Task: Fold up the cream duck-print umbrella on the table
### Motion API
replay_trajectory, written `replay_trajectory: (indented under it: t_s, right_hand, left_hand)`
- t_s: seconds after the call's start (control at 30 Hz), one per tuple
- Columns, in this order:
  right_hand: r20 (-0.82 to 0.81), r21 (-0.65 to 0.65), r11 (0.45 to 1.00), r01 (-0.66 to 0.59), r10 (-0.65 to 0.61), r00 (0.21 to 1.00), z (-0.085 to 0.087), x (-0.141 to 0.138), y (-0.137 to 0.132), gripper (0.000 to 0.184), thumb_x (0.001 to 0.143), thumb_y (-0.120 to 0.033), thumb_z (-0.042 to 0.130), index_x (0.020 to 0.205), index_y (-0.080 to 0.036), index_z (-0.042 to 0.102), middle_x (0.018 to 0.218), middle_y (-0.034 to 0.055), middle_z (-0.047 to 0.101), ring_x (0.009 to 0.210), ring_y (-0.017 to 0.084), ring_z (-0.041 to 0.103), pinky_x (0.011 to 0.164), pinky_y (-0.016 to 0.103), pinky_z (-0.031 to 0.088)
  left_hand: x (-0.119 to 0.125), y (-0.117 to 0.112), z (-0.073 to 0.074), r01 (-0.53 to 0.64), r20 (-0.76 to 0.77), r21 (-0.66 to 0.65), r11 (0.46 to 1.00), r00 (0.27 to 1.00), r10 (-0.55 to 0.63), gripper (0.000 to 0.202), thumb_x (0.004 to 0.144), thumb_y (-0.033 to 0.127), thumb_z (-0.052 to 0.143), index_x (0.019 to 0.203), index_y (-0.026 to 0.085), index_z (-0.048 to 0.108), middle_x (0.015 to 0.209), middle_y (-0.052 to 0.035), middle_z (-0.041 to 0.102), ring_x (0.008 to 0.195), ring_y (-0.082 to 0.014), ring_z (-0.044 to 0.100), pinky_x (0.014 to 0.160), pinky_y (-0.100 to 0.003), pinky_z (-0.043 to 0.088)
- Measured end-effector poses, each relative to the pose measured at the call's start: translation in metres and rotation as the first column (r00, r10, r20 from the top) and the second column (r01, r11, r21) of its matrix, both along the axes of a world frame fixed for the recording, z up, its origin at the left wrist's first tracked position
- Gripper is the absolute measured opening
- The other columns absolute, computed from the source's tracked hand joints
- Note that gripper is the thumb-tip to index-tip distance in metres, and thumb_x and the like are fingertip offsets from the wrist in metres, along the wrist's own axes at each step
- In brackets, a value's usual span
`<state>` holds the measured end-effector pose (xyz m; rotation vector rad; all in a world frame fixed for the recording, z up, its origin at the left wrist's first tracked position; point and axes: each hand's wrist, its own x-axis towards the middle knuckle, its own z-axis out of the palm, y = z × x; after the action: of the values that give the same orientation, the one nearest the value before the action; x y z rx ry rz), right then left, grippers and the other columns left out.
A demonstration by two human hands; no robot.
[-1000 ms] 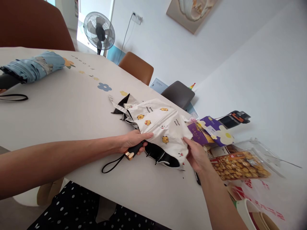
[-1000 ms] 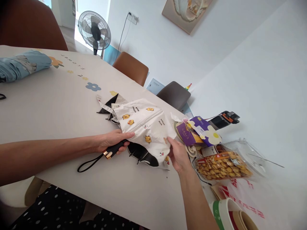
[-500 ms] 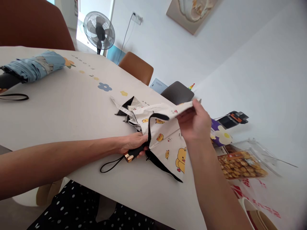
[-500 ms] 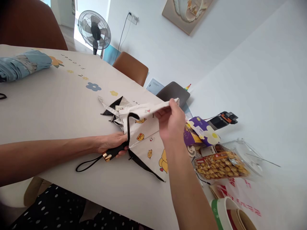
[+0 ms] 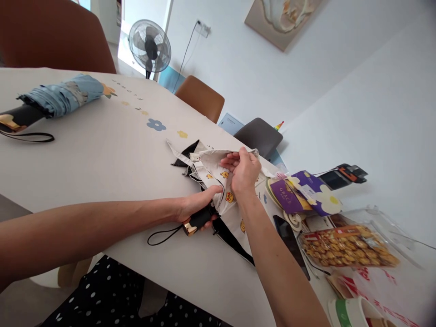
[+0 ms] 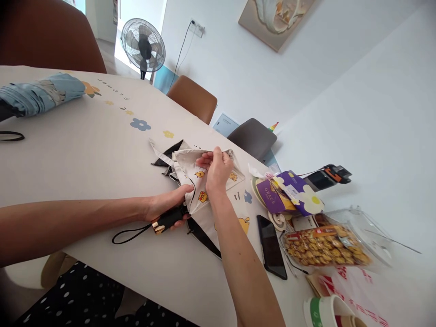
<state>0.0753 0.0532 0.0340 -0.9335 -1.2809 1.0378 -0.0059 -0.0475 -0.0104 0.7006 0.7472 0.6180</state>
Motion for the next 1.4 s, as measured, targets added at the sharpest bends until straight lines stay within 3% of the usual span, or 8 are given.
replay_trajectory:
  t_s: [0.27, 0.53, 0.73, 0.83, 0.9, 1.0, 1.07, 1.4]
  right_hand:
    - [0.099, -0.132, 0.987, -0.088, 0.101, 0.99, -0.001, -0.001, -0.006, 0.023, 0.082, -0.024, 0.049, 0.062, -0.014, 0.052, 0.055, 0.0004, 0.059, 0.041, 0.009, 0.056, 0.044, 0.022, 0.052]
    - [0.066, -0.173, 0.974, -0.145, 0.158, 0.985, -0.004, -0.005, -0.009, 0.022, 0.082, -0.025, 0.049, 0.063, -0.013, 0.051, 0.058, 0.001, 0.059, 0.042, 0.009, 0.056, 0.042, 0.021, 0.05]
    - [0.262, 0.006, 0.983, -0.184, 0.176, 0.949, -0.003, 0.009, -0.02, 0.027, 0.085, -0.036, 0.045, 0.069, -0.015, 0.054, 0.07, 0.0027, 0.061, 0.059, 0.014, 0.062, 0.053, 0.027, 0.053]
    - [0.53, 0.26, 0.946, -0.194, 0.028, 0.848, 0.001, 0.022, -0.034, 0.03, 0.088, -0.039, 0.04, 0.079, -0.017, 0.06, 0.083, 0.0046, 0.065, 0.081, 0.017, 0.063, 0.074, 0.032, 0.05]
    - [0.709, 0.371, 0.883, -0.289, -0.068, 0.702, 0.002, 0.032, -0.041, 0.029, 0.09, -0.036, 0.038, 0.092, -0.019, 0.061, 0.098, 0.0053, 0.065, 0.097, 0.019, 0.059, 0.089, 0.037, 0.043]
    - [0.889, 0.393, 0.763, -0.513, -0.174, 0.423, -0.002, 0.041, -0.044, 0.026, 0.09, -0.031, 0.04, 0.089, -0.02, 0.063, 0.1, 0.0042, 0.067, 0.102, 0.02, 0.057, 0.103, 0.043, 0.026]
    - [0.925, 0.364, 0.738, -0.569, -0.213, 0.315, -0.008, 0.044, -0.043, 0.03, 0.091, -0.027, 0.036, 0.08, -0.02, 0.063, 0.091, 0.0031, 0.069, 0.096, 0.019, 0.059, 0.103, 0.042, 0.023]
    - [0.924, 0.348, 0.747, -0.566, -0.171, 0.343, -0.022, 0.059, -0.051, 0.033, 0.093, -0.023, 0.03, 0.089, -0.021, 0.063, 0.098, 0.0016, 0.067, 0.1, 0.015, 0.057, 0.103, 0.038, 0.024]
  left_hand:
    - [0.0, -0.006, -0.006, 0.02, -0.249, 0.215, 0.976, 0.968, 0.035, 0.056, 0.057, 0.071, 0.057, 0.058, 0.018, 0.04, 0.046, 0.002, 0.045, 0.037, -0.0082, 0.039, 0.034, -0.021, 0.031]
    - [0.004, -0.006, -0.008, -0.025, -0.326, 0.204, 0.979, 0.941, 0.092, 0.046, 0.07, 0.061, 0.052, 0.058, 0.019, 0.039, 0.042, 0.0015, 0.045, 0.033, -0.0097, 0.038, 0.032, -0.023, 0.034]
    - [0.002, -0.008, -0.007, -0.009, -0.27, 0.186, 0.982, 0.961, 0.06, 0.045, 0.073, 0.06, 0.049, 0.06, 0.018, 0.041, 0.044, 0.0014, 0.046, 0.034, -0.0086, 0.039, 0.033, -0.022, 0.034]
    - [0.0, -0.006, -0.004, -0.069, -0.103, 0.091, 0.993, 0.992, 0.078, 0.042, 0.073, 0.057, 0.052, 0.063, 0.018, 0.039, 0.05, 0.0038, 0.044, 0.037, -0.0064, 0.039, 0.035, -0.02, 0.035]
    - [-0.001, -0.003, -0.004, -0.097, 0.028, 0.052, 0.994, 0.995, 0.096, 0.039, 0.074, 0.054, 0.052, 0.066, 0.018, 0.039, 0.054, 0.0049, 0.043, 0.038, -0.0056, 0.039, 0.035, -0.02, 0.035]
    - [-0.002, 0.002, -0.007, -0.075, 0.095, 0.066, 0.995, 0.993, 0.068, 0.035, 0.076, 0.05, 0.05, 0.068, 0.018, 0.039, 0.057, 0.0051, 0.042, 0.039, -0.0057, 0.04, 0.035, -0.019, 0.035]
    - [-0.002, 0.004, -0.01, -0.056, 0.069, 0.068, 0.996, 0.996, 0.051, 0.033, 0.076, 0.048, 0.049, 0.068, 0.018, 0.039, 0.057, 0.0048, 0.042, 0.039, -0.006, 0.041, 0.035, -0.02, 0.035]
    - [0.0, -0.004, -0.005, 0.025, -0.265, 0.211, 0.977, 0.964, 0.032, 0.036, 0.077, 0.047, 0.045, 0.058, 0.017, 0.041, 0.043, 0.0014, 0.046, 0.034, -0.0078, 0.04, 0.033, -0.02, 0.033]
